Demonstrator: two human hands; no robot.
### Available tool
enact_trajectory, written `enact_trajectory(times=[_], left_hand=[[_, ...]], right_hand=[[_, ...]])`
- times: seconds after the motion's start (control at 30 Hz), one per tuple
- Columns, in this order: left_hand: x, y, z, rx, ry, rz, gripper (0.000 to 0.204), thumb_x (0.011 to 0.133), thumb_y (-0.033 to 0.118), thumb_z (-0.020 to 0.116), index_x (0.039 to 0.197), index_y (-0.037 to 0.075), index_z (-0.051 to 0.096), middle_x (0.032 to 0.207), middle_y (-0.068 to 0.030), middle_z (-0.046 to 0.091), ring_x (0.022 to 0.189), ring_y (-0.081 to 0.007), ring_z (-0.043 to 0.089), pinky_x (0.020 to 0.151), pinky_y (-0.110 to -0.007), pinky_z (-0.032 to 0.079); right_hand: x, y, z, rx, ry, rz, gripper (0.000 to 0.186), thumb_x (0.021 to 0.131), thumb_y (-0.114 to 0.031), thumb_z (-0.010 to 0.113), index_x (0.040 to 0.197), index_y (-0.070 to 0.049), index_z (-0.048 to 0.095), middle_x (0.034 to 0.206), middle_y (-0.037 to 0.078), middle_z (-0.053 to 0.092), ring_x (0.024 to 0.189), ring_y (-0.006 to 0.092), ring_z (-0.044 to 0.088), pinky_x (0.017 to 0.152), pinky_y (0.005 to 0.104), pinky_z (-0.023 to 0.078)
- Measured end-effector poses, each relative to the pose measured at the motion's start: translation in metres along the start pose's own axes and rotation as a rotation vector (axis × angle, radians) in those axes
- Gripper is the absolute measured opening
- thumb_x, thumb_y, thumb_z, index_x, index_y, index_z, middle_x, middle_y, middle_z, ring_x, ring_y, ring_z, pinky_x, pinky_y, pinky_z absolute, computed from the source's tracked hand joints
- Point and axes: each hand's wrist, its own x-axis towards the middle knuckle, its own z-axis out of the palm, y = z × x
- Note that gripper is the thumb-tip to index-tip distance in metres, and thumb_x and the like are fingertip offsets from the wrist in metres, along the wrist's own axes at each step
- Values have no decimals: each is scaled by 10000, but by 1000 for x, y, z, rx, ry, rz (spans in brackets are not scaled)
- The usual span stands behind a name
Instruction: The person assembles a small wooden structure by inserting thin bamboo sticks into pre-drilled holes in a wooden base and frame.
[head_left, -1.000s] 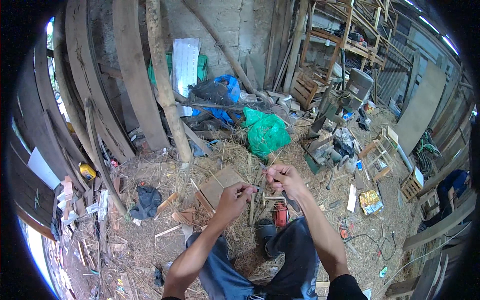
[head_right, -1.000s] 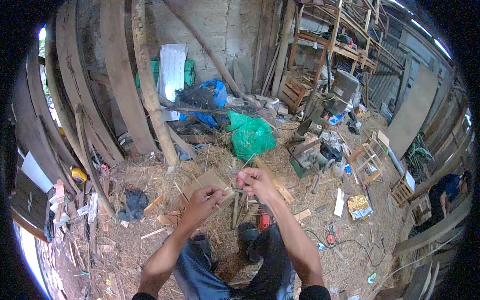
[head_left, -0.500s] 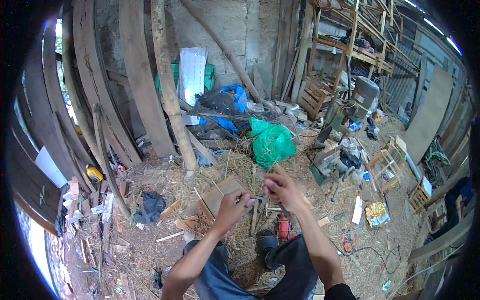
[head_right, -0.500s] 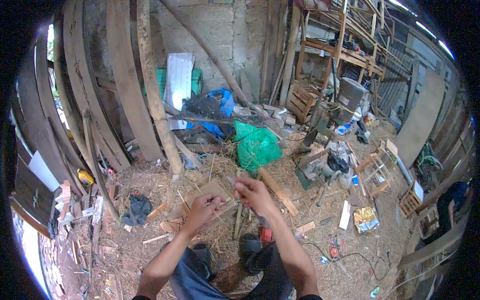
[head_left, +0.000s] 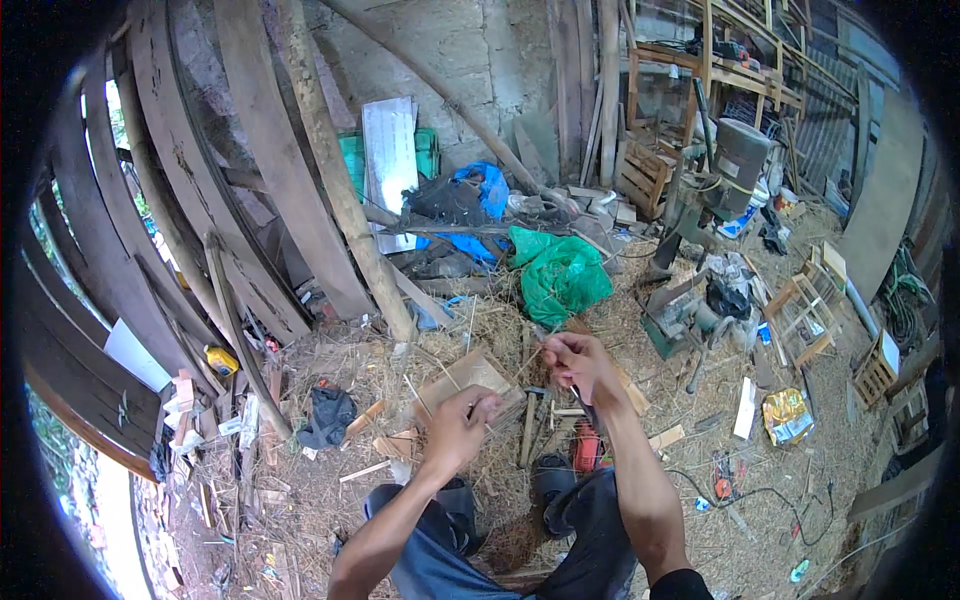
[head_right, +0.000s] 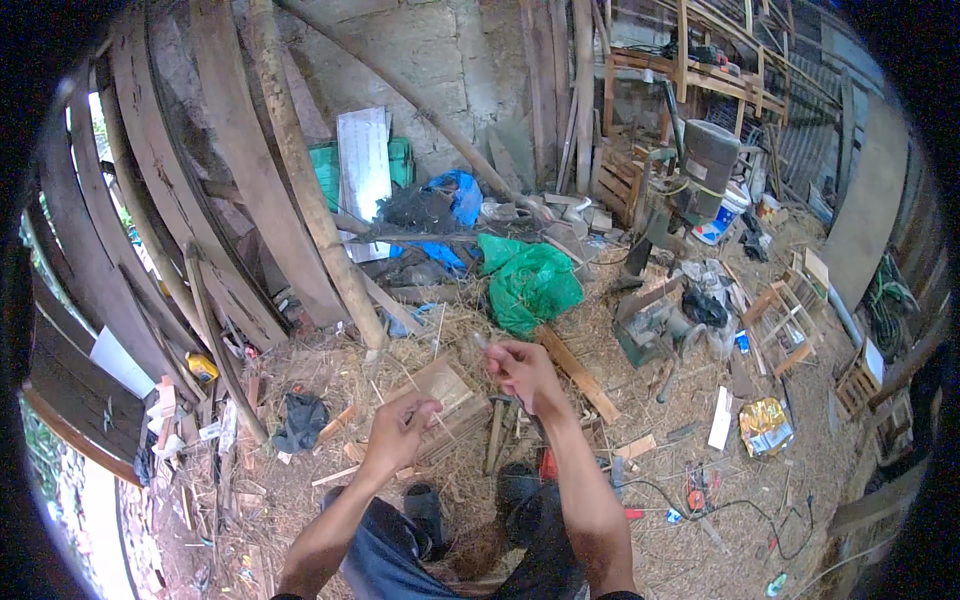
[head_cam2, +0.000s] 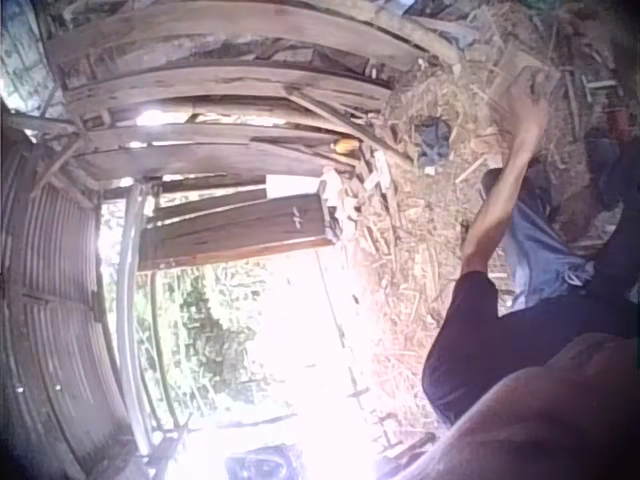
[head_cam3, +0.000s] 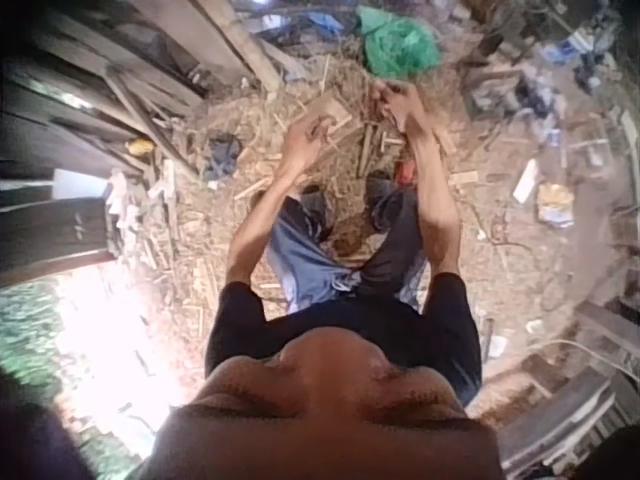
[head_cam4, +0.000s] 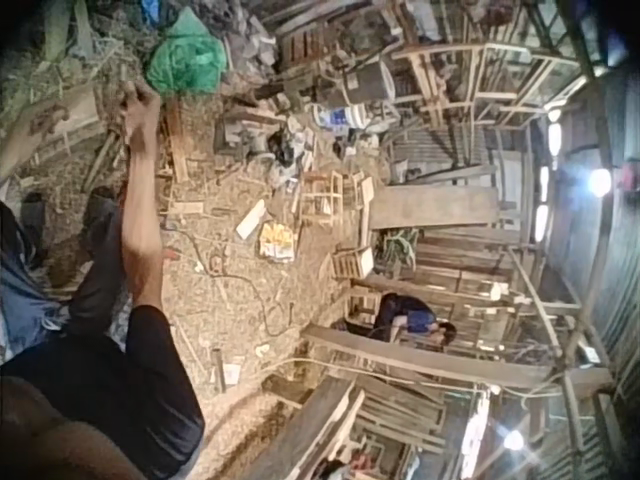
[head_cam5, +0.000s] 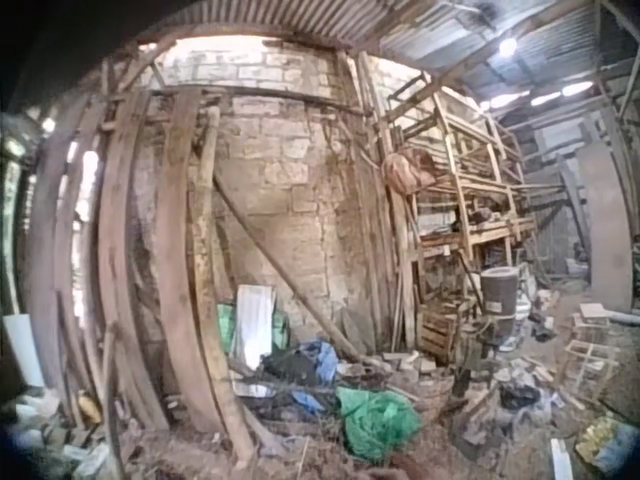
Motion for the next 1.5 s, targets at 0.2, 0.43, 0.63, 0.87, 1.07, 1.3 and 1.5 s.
enact_trajectory(times=[0.2,0.43,0.63,0.87,1.07,1.3,1.5], left_hand=[[-12,-35,-16,-31,45,-29,174,916,144,558,979,7,644,816,-105,666,756,-196,603,698,-312,466],[-9,-21,-25,-151,-22,-80,191,939,188,540,955,29,645,773,-50,631,662,-102,539,656,-283,446],[-19,-35,-43,22,9,36,192,940,191,542,949,26,640,751,-35,618,644,-95,541,619,-263,441],[-20,-35,-58,-130,50,-11,174,930,180,556,929,26,638,683,-18,572,622,-69,497,563,-247,400],[-22,-13,-51,29,36,50,216,936,198,542,975,12,646,744,-53,639,626,-110,554,592,-282,445],[-33,-25,-49,-178,0,-8,159,918,155,574,962,17,642,684,-30,568,605,-69,485,550,-239,395],[-26,-12,-38,31,139,60,164,919,148,572,940,1,641,705,-32,588,627,-83,514,574,-247,419]], right_hand=[[2,-4,-21,73,196,-102,289,949,-221,544,1089,29,584,732,-40,535,515,12,369,455,163,275],[-5,5,54,-16,-175,83,234,956,-180,531,1096,-10,610,744,-29,547,514,20,358,448,185,291],[11,4,43,-141,57,-85,232,959,-174,523,1061,18,603,738,-26,537,509,23,355,446,191,273],[-15,-15,72,-50,-4,38,283,954,-214,535,1160,-24,574,738,-35,531,526,18,359,455,184,270],[-11,-1,74,-89,-172,90,231,960,-199,523,1047,-8,619,713,-34,537,517,17,364,448,181,275],[-5,-30,18,-50,211,-44,262,953,-230,537,1087,-17,609,733,-38,545,518,16,371,448,183,284],[-32,-13,86,-87,-99,37,254,952,-202,536,1136,-36,592,734,-35,549,522,24,365,459,185,288]])
